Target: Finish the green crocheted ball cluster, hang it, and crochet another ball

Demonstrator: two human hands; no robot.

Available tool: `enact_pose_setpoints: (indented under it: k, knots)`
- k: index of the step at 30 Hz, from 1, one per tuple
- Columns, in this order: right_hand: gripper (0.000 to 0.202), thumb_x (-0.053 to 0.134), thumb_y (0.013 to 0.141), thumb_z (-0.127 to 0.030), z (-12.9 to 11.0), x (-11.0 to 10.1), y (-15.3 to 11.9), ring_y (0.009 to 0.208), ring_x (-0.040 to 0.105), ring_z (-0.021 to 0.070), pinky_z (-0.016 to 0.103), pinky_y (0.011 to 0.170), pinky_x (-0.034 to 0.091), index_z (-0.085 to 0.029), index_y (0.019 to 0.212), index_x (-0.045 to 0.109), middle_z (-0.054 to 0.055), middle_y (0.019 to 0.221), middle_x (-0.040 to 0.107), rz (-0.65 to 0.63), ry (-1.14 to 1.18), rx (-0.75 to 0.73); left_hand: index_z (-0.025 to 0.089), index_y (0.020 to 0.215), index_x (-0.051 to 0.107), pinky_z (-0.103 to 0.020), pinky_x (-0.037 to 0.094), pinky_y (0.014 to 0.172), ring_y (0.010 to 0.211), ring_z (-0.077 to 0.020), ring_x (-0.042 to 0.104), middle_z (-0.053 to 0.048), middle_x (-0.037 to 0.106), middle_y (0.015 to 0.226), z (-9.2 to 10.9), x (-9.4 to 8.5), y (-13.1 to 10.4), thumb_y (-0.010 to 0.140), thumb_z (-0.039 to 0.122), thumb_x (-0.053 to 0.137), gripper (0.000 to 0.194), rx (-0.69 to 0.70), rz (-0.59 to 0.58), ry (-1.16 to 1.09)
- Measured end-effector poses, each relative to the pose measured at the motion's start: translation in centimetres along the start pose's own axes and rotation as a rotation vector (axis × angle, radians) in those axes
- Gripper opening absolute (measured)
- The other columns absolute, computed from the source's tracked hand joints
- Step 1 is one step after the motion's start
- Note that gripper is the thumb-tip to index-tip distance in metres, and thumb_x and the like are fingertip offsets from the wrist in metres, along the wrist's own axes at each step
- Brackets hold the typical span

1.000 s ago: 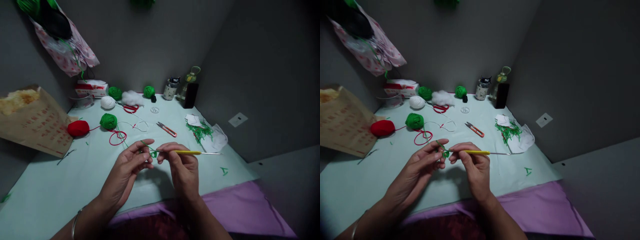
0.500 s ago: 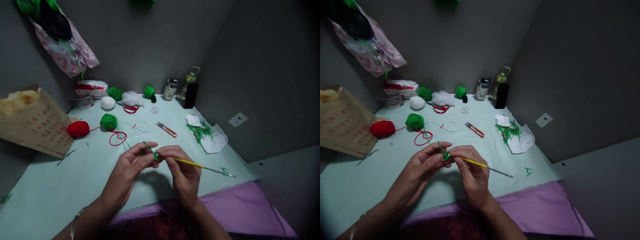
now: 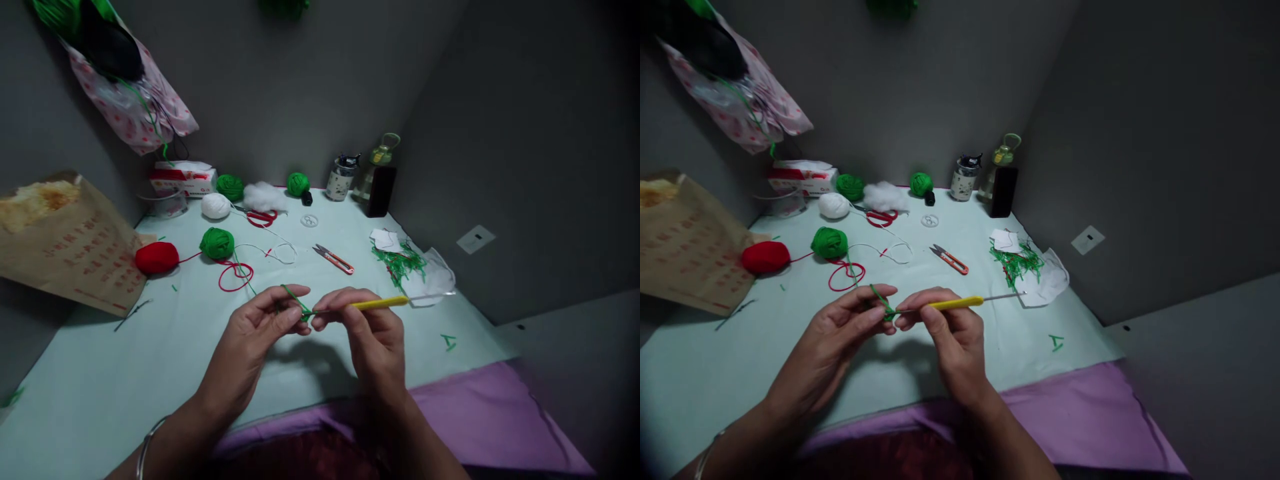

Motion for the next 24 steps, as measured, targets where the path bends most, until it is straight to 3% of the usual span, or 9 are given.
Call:
enact_pose_setpoints:
  k: [7, 10, 12, 14, 19, 24]
  knots:
    - [0.029, 0.051, 0.095, -0.005, -3.8, 2.0, -1.4, 0.096, 0.070, 0.0160, 0.028, 0.079, 0.060, -0.019, 0.117, 0.064, 0.008, 0.104, 0.072, -0.148, -0.706, -0.457, 0.029, 0.112, 0.073, -0.019, 0.049, 0.077, 0.075, -0.0079, 0.062, 0.004, 0.063, 0.083, 0.5, -0.6, 0.0, 0.088, 0.028, 0.074, 0.024, 0.091, 0.044, 0.137]
    - [0.033, 0.057, 0.093, -0.006, -4.2, 2.8, -2.0, 0.098, 0.070, 0.0178, 0.029, 0.079, 0.061, -0.020, 0.121, 0.066, 0.009, 0.106, 0.072, -0.200, -0.941, -0.578, 0.026, 0.118, 0.070, -0.018, 0.049, 0.065, 0.066, -0.0061, 0.059, 0.005, 0.061, 0.081, 0.4, 0.0, -0.2, 0.086, 0.027, 0.076, 0.033, 0.042, 0.022, 0.064]
    - [0.034, 0.057, 0.093, -0.008, -4.4, 3.0, -2.2, 0.098, 0.070, 0.0190, 0.031, 0.079, 0.061, -0.021, 0.123, 0.066, 0.008, 0.103, 0.072, -0.226, -0.950, -0.622, 0.024, 0.122, 0.067, -0.016, 0.045, 0.054, 0.055, -0.0035, 0.052, 0.005, 0.059, 0.078, 0.1, 0.5, -0.3, 0.086, 0.028, 0.076, 0.038, -0.040, -0.018, -0.019]
    - [0.034, 0.055, 0.094, -0.008, -4.3, 2.5, -2.0, 0.093, 0.070, 0.0184, 0.032, 0.076, 0.061, -0.021, 0.123, 0.066, 0.008, 0.101, 0.071, -0.209, -0.838, -0.579, 0.021, 0.123, 0.067, -0.015, 0.040, 0.047, 0.047, -0.0011, 0.044, 0.006, 0.056, 0.073, -0.2, 0.9, -0.3, 0.085, 0.027, 0.077, 0.040, -0.116, -0.051, -0.100]
    - [0.023, 0.051, 0.098, -0.017, -2.5, -0.4, -0.6, 0.072, 0.061, 0.0162, 0.032, 0.062, 0.053, -0.024, 0.104, 0.072, 0.003, 0.081, 0.064, 0.037, -0.272, -0.216, 0.017, 0.119, 0.068, -0.014, 0.039, 0.048, 0.047, -0.0016, 0.041, 0.008, 0.049, 0.063, 0.2, 0.9, -0.2, 0.085, 0.024, 0.076, 0.036, -0.117, -0.044, -0.146]
    - [0.020, 0.057, 0.097, -0.022, -0.9, 0.3, 0.2, 0.083, 0.062, 0.0171, 0.032, 0.065, 0.054, -0.026, 0.100, 0.076, 0.006, 0.096, 0.069, -0.032, -0.095, -0.060, 0.018, 0.118, 0.068, -0.017, 0.040, 0.051, 0.050, -0.0030, 0.048, 0.005, 0.055, 0.069, -0.2, 1.0, -0.3, 0.086, 0.025, 0.074, 0.033, -0.087, -0.061, -0.090]
Point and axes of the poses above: each hand's wrist, its own y-axis towards the middle knuckle, its own x-axis out of the palm, z = x × y, the point moved 7 cm from there along y, towards the middle knuckle
